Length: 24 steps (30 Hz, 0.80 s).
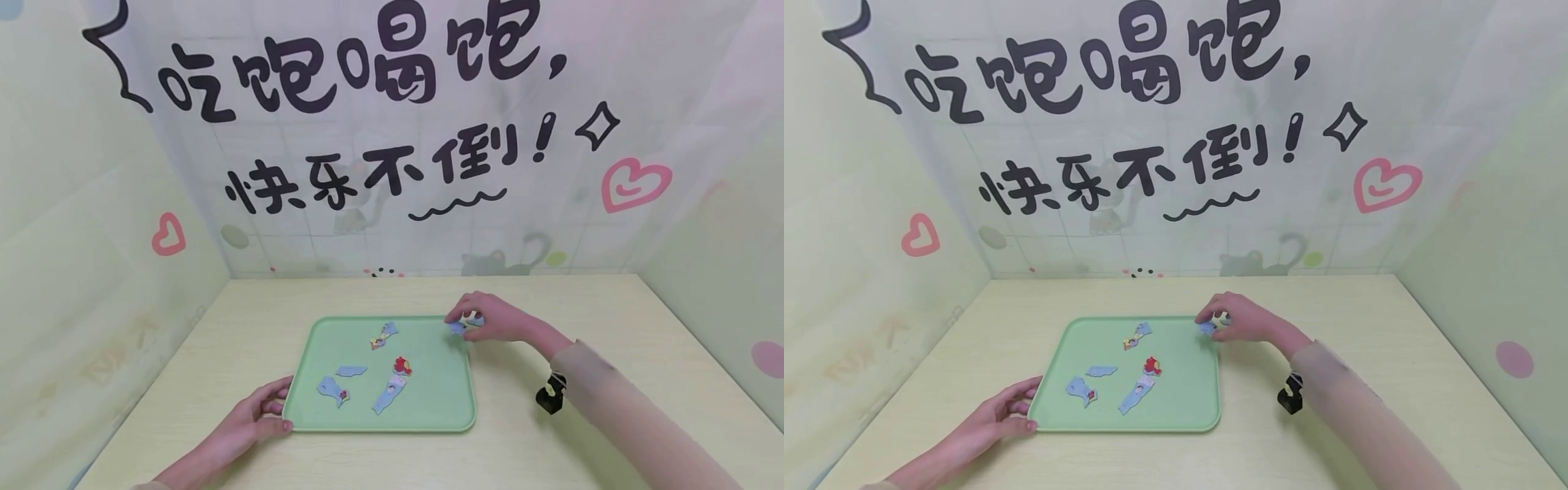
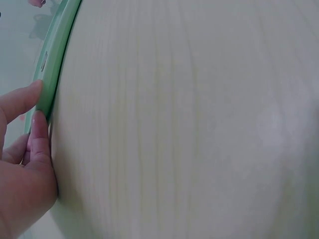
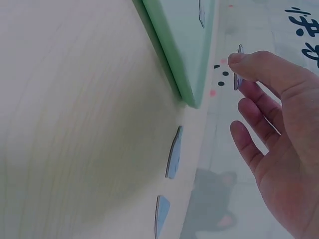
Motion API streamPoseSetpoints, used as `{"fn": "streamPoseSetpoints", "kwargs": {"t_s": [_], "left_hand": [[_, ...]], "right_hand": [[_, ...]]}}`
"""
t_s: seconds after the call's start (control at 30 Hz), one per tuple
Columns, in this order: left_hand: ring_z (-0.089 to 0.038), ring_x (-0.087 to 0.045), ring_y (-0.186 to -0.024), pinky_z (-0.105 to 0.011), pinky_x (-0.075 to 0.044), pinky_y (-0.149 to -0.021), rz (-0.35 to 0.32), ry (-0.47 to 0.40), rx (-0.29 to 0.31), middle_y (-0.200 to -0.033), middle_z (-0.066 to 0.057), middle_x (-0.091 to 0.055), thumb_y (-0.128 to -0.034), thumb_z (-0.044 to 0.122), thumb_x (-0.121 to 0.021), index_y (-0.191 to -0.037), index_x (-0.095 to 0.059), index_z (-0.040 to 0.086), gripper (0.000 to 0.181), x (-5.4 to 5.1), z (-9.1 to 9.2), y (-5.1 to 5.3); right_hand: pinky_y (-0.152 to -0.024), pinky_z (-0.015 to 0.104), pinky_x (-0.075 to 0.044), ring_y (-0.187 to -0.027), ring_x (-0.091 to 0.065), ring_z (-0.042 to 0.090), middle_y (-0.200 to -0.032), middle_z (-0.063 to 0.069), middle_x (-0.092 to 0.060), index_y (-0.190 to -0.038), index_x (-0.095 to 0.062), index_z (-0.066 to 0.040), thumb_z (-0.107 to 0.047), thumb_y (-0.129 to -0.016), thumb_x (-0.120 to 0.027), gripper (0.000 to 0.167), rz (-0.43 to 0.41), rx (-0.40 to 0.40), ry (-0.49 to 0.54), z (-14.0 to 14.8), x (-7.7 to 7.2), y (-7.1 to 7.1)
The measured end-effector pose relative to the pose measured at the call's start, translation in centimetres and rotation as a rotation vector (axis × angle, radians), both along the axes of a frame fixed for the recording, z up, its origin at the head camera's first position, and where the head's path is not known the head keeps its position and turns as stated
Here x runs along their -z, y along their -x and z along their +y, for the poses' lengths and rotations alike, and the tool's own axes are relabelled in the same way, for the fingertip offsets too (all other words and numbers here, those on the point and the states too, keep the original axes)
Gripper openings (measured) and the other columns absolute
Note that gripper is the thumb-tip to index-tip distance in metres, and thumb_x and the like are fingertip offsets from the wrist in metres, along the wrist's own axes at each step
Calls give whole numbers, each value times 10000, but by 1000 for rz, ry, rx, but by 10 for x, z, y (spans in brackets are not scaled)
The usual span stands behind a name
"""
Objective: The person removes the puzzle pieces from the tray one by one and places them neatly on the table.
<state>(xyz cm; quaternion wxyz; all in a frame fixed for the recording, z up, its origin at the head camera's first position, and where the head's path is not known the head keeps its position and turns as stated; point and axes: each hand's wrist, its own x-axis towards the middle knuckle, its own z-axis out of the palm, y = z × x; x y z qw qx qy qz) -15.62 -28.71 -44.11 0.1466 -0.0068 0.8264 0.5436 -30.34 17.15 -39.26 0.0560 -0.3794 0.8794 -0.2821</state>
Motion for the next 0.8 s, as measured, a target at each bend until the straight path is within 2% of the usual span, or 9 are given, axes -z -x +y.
{"fn": "streamPoseSetpoints", "kwargs": {"t_s": [0.13,0.4,0.57,0.8], "left_hand": [[-126,-507,-1043,-190,-462,-843,-2,2,-2,-1381,-148,-445,-809,131,-742,-1523,-334,61,826,0,0,0],[-131,-511,-1045,-194,-464,-844,-4,1,-1,-1381,-147,-450,-813,130,-739,-1524,-332,60,823,1,-1,0],[-128,-510,-1044,-191,-462,-846,-3,-7,3,-1382,-150,-449,-815,132,-740,-1526,-326,59,826,1,-1,1],[-120,-515,-1037,-191,-463,-845,-4,-9,-1,-1380,-155,-448,-808,133,-750,-1523,-331,56,832,1,-1,1]], "right_hand": [[-908,471,-499,-1057,-602,241,-1116,20,-688,-1170,-718,-111,-84,-836,-730,335,5,30,19,15,-4,2],[-841,496,-520,-1008,-628,278,-1104,42,-700,-1164,-718,-114,-64,-833,-741,336,82,95,20,45,-9,5],[-829,461,-532,-1000,-627,250,-1111,55,-699,-1185,-707,-90,-10,-822,-733,373,116,149,1,63,-9,8],[-829,411,-531,-964,-599,204,-1085,44,-706,-1185,-708,-80,-21,-826,-737,365,146,215,-18,88,-4,12]]}}
